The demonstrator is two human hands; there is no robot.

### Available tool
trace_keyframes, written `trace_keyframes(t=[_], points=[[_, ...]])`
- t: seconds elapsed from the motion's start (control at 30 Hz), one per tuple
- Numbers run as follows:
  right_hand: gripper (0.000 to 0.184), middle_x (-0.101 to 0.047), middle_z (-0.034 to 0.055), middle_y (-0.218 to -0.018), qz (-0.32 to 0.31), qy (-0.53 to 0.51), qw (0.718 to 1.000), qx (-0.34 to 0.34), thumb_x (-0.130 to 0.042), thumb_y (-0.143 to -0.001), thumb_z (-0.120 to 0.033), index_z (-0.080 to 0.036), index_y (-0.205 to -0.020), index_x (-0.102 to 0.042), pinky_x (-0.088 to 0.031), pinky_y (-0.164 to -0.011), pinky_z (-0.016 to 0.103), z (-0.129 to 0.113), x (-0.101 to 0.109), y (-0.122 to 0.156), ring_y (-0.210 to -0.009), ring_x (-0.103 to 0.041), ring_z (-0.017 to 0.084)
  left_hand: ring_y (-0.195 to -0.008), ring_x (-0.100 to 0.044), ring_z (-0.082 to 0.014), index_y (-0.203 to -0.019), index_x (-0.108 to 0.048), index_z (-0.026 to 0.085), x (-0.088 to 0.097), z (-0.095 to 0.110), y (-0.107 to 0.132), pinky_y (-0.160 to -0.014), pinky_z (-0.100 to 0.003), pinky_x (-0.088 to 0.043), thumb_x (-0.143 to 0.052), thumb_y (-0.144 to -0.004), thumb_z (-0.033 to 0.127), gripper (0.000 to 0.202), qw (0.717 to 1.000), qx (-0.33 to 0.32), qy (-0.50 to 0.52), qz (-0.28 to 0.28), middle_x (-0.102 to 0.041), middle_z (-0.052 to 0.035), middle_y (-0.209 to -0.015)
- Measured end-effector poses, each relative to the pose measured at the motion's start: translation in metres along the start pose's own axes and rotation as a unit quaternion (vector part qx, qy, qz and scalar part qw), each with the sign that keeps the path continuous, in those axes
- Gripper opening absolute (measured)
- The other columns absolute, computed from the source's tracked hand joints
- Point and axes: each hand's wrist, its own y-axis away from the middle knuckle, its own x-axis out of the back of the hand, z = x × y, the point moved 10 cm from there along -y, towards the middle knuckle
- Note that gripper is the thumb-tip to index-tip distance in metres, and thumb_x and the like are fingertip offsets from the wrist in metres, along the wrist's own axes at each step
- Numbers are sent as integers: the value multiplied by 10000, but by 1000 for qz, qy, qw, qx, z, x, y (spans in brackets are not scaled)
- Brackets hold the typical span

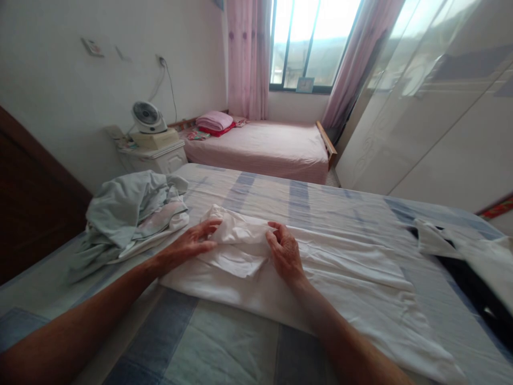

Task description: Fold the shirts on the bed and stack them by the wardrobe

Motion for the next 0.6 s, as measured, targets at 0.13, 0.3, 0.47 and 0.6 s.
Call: trace_keyframes(t=[0.13,0.3,0.47,0.6], points=[[411,-473,-51,-603,-1,6,1000,7,-494,-814,-455,-179,-1106,-577,-322,-522,243,-3,0,1,-549,-430,119,-954,-606,-218,-1212,-577,172,8,-5,-1,-837,-308,-461,-622,-740,340,503,994,-1,-71,79,-659,-76,-1039],[333,-521,-33,-621,16,53,998,30,-476,-828,-411,-196,-1047,-606,-382,-581,265,-9,2,5,-578,-492,138,-576,-518,-116,-1182,-591,128,22,-14,-4,-570,-231,-414,-511,-812,329,429,988,23,-22,150,-565,22,-642],[252,-632,79,-999,40,198,973,108,-483,-812,-338,-225,-988,-625,-458,-800,370,-26,2,14,-917,-593,242,-732,-578,-157,-1157,-612,167,28,-2,0,-734,-290,-482,-498,-769,174,404,965,-16,-192,176,-631,-27,-819],[466,-454,98,-1392,49,300,920,249,-432,-869,-324,-263,-1332,-452,-342,-1009,478,-59,-4,33,-1285,-395,293,-1223,-468,-232,-1180,-604,216,13,38,8,-1047,-402,-371,-444,-864,184,355,926,-182,-292,157,-544,-83,-1291]])
